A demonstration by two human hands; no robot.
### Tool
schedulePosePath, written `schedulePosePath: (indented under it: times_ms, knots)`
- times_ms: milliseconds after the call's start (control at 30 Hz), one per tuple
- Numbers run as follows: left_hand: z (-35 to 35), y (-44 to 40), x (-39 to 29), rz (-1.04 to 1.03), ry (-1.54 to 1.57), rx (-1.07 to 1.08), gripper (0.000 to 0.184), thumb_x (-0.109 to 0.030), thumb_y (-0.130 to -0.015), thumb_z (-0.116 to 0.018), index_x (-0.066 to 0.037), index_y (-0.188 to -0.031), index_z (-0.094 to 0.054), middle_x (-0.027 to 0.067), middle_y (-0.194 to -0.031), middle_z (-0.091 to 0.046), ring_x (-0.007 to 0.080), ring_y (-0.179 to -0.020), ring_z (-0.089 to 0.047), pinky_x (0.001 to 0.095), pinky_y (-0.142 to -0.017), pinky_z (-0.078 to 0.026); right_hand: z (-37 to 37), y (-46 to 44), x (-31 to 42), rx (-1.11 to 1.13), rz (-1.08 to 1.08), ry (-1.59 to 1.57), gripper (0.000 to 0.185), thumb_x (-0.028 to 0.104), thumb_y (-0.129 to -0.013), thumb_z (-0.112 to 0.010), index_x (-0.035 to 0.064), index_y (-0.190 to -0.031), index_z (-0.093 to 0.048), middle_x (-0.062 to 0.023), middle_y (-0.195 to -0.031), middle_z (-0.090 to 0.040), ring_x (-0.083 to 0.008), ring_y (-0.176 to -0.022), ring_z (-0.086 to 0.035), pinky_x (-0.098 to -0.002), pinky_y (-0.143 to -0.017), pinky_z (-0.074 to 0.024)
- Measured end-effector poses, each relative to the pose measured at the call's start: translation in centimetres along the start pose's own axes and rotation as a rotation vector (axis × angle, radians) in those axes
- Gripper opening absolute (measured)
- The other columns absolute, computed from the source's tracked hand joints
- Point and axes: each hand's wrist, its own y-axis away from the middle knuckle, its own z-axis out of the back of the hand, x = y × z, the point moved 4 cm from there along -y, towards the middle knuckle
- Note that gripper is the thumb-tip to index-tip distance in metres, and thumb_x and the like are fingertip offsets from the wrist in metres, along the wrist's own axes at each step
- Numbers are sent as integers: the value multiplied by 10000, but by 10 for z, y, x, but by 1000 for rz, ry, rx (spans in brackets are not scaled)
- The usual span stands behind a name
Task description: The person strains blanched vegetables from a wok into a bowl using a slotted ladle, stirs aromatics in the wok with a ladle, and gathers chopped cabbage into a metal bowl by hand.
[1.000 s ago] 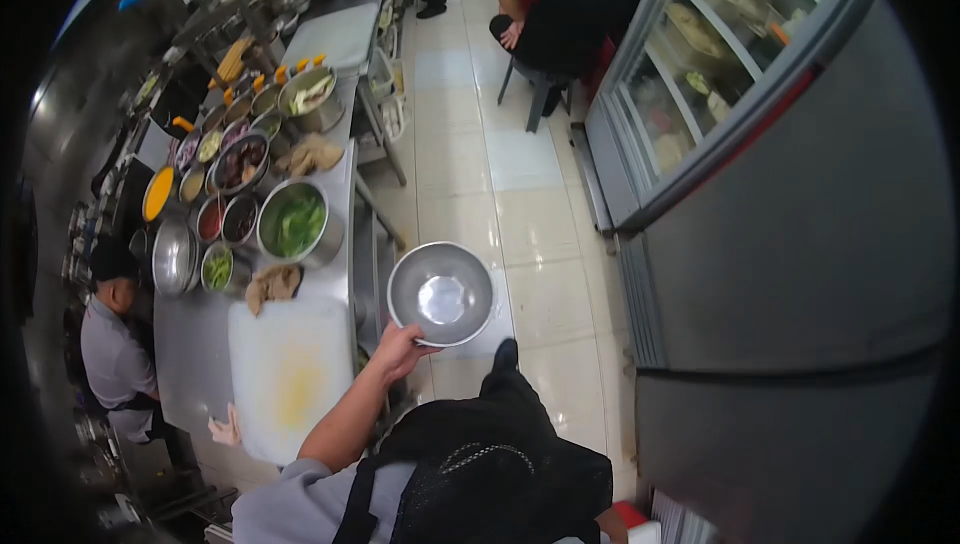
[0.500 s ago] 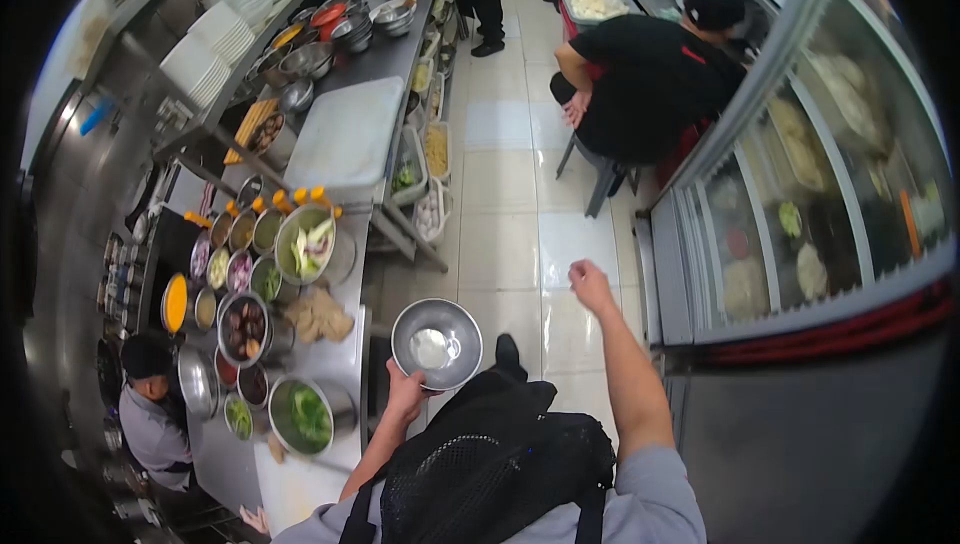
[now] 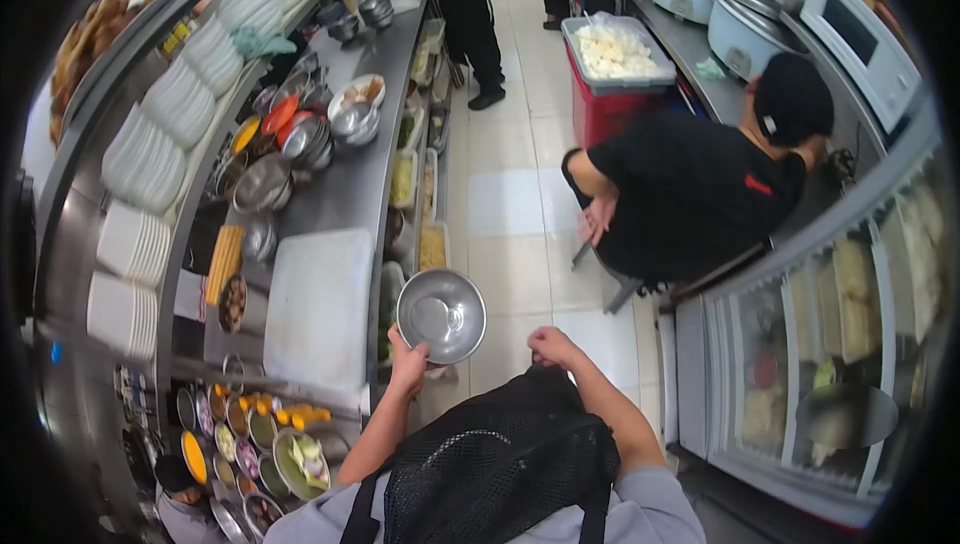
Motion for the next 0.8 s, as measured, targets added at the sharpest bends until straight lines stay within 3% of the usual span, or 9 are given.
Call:
schedulePosePath:
  times_ms: [33, 233, 300, 333, 400, 433, 500, 567, 800]
  knots:
    - [-6, -26, -17, 11, -78, -42, 836, 79, -834, -507, -88, -1560, -128, 254, -1506, -326, 446, -1326, -492, 529, -889, -634, 8, -38, 41, -9, 59, -13, 221, 252, -967, -656, 64, -1077, -691, -43, -892, -686, -164, -735, -688, -312, -578, -554]
    - [-14, -167, -97, -144, -306, -131, 821, 89, -819, -513, -32, -1560, -181, 253, -1517, -367, 357, -1381, -479, 432, -1044, -517, 53, -222, 315, -19, 235, -75, 250, 247, -944, -694, 55, -1104, -687, -68, -928, -693, -164, -807, -674, -334, -578, -552]
    - [-31, -209, -134, -132, -191, -91, 800, 111, -814, -497, -21, -1545, -200, 242, -1494, -396, 325, -1369, -502, 407, -1089, -500, 67, -282, 393, -55, 312, -26, 290, 227, -921, -709, 39, -1141, -701, -108, -1007, -724, -214, -869, -689, -375, -667, -578]
    - [-35, -251, -138, -161, -183, -89, 788, 130, -809, -475, -28, -1532, -205, 235, -1467, -415, 342, -1340, -530, 421, -1042, -558, 79, -330, 417, -67, 312, -23, 290, 227, -921, -709, 39, -1141, -701, -108, -1007, -724, -214, -869, -689, -375, -667, -578]
    - [-45, -323, -142, -94, -129, -98, 797, 121, -814, -473, -60, -1540, -199, 234, -1453, -425, 390, -1280, -577, 480, -909, -637, 100, -417, 461, -153, 469, 134, 322, 213, -897, -722, 25, -1159, -709, -149, -1065, -736, -277, -923, -701, -405, -797, -578]
    - [-50, -357, -156, -89, -134, -91, 797, 121, -814, -473, -60, -1540, -199, 234, -1453, -425, 390, -1280, -577, 480, -909, -637, 113, -435, 482, -235, 508, 182, 337, 211, -872, -739, 15, -1146, -715, -195, -1087, -737, -315, -981, -704, -399, -893, -555]
    - [-79, -440, -182, 74, 44, 28, 801, 105, -825, -478, -98, -1545, -194, 239, -1450, -424, 431, -1212, -615, 518, -776, -674, 145, -476, 516, -231, 477, 262, 350, 223, -870, -740, 16, -1150, -714, -197, -1089, -737, -319, -992, -705, -399, -895, -558]
    - [-98, -528, -186, 85, 172, 121, 803, 84, -834, -490, -119, -1549, -188, 240, -1452, -424, 448, -1166, -640, 532, -731, -678, 169, -511, 528, -207, 418, 370, 378, 246, -870, -738, 11, -1165, -712, -206, -1099, -737, -332, -1020, -706, -404, -906, -559]
    - [-172, -751, -254, 236, 198, 82, 812, 67, -845, -496, -134, -1564, -176, 226, -1471, -420, 445, -1184, -633, 531, -727, -674, 295, -631, 583, -261, 378, 476, 409, 269, -899, -705, -8, -1200, -701, -246, -1143, -725, -380, -1079, -701, -439, -954, -553]
